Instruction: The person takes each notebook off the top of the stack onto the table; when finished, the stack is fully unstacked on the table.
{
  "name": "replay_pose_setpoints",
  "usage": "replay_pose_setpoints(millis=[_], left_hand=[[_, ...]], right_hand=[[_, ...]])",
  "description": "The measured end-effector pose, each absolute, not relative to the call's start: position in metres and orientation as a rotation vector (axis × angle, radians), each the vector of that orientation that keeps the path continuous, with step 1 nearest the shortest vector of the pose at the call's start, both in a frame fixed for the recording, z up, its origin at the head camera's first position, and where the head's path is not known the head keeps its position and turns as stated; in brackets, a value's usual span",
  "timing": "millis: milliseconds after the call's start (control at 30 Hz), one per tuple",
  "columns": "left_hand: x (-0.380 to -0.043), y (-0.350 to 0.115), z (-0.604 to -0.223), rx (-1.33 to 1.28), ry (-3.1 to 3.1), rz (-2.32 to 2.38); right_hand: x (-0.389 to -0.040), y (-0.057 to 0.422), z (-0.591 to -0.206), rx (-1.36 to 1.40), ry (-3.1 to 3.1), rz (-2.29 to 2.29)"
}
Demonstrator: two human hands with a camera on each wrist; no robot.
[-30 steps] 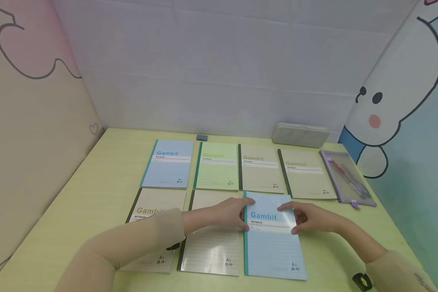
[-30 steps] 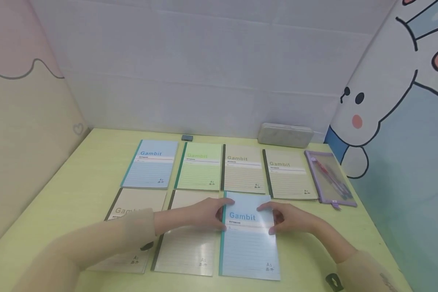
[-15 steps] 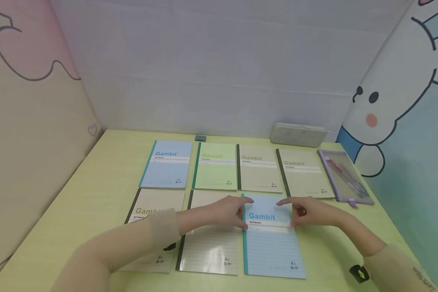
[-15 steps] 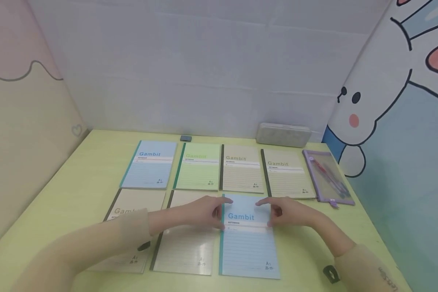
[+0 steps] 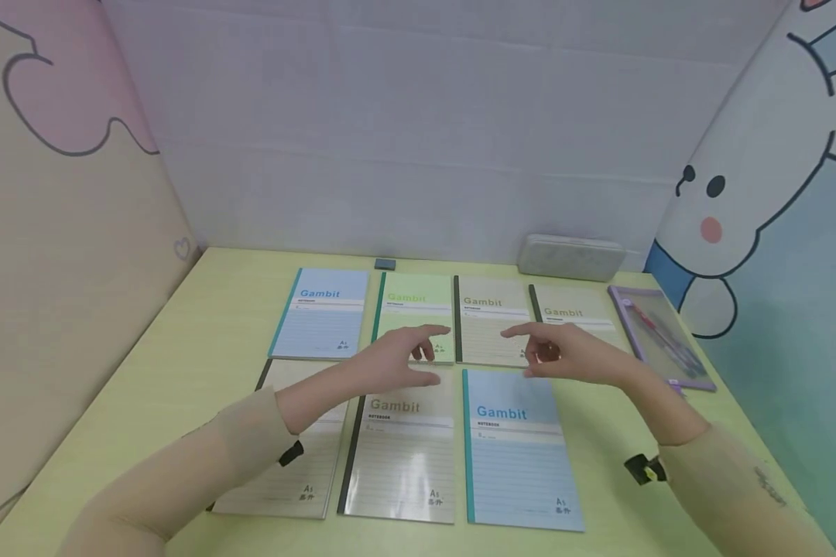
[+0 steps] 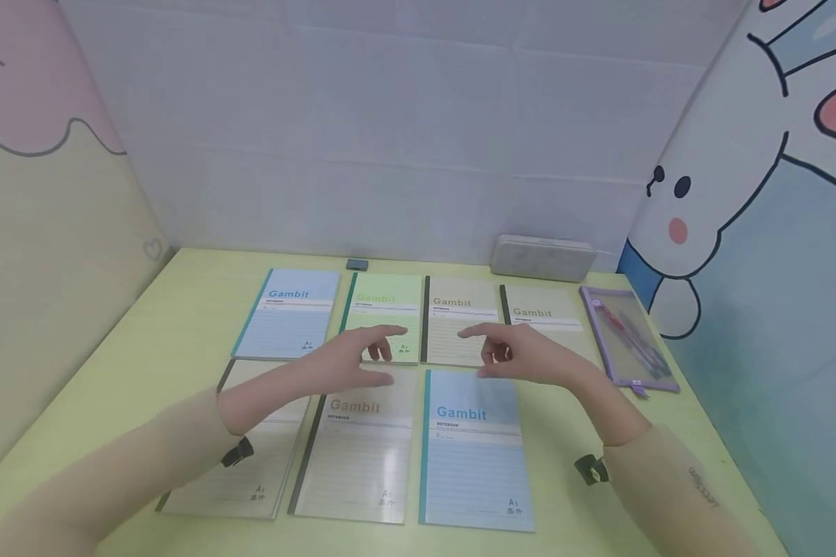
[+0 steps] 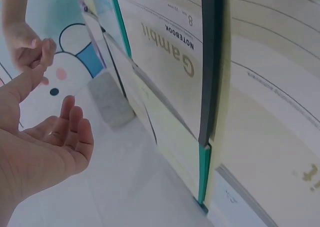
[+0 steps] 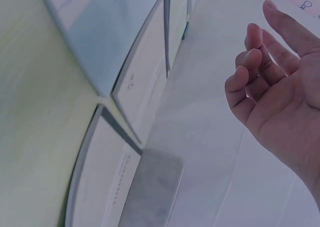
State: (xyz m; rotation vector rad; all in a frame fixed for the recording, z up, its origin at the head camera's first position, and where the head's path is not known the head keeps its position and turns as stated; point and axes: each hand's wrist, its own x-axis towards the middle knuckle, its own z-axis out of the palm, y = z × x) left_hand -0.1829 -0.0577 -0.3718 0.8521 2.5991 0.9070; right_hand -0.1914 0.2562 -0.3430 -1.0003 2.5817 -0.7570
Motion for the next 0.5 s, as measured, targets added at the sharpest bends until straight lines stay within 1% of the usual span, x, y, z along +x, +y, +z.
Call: replay_pose_setpoints(millis=[267,500], left_hand=[[-0.192,-0.105,-0.361,0.798,2.748,0.989],[-0.204,-0.145,-0.353,0.699,2.866,1.051]], right_hand=[[-0.207,0.221,-0.329,-1.202,2.66,-0.787],[-0.222,0.191,-0.325,-1.159,2.726,-0.908]])
